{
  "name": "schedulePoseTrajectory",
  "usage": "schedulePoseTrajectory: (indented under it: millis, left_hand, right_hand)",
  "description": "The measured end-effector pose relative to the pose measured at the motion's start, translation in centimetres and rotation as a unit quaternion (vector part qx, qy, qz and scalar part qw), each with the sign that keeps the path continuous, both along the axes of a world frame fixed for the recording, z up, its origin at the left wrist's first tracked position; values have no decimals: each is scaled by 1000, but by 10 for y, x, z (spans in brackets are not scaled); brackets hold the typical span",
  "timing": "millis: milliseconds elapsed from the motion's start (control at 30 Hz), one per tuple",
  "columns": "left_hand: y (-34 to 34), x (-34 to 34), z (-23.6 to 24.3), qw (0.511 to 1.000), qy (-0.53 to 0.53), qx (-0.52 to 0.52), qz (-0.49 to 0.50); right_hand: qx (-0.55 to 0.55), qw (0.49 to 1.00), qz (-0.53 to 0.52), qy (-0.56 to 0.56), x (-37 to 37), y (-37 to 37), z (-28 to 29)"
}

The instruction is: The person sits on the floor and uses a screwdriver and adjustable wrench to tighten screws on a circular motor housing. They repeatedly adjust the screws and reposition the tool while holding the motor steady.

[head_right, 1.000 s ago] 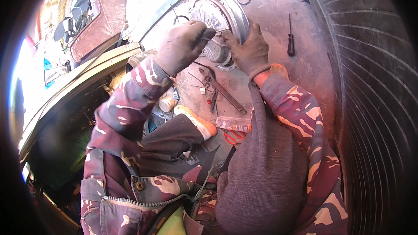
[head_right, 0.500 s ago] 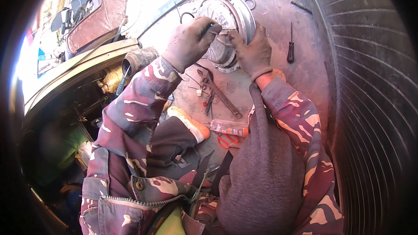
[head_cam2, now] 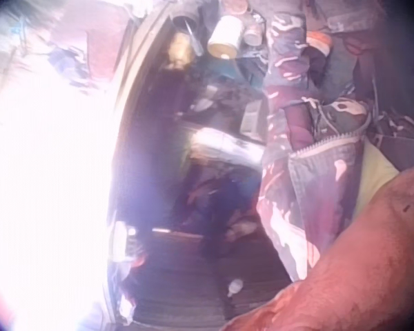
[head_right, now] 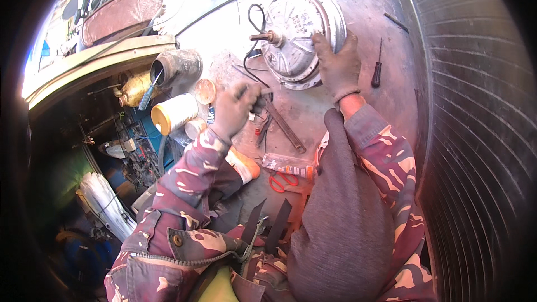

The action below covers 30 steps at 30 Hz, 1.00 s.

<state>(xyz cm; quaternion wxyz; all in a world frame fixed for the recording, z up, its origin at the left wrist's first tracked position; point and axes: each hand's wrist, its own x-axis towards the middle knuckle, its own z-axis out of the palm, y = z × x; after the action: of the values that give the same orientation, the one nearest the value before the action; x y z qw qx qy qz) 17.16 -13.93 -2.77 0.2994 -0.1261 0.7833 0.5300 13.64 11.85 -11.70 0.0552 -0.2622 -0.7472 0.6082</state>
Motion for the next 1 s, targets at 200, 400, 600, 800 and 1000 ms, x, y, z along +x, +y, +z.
schedulePoseTrajectory:
  millis: [200, 400, 600, 800, 1000]
  left_hand:
    - [-51, 92, -78, 973, -88, -184, -110]
    - [-86, 124, -118, 932, -23, -270, -241]
    - [-79, 137, -129, 949, 0, -268, -165]
    - [-93, 142, -123, 966, -9, -259, -16]
    - [-74, 150, -137, 970, -112, -216, -31]
  right_hand:
    - [-16, 999, 37, -30, -16, 23, -13]
    - [47, 991, 94, -81, -54, 33, -11]
    - [164, 982, 80, -48, -49, 38, -1]
    - [178, 976, 111, -65, -57, 45, 0]
    - [101, 980, 142, -95, -71, 55, -6]
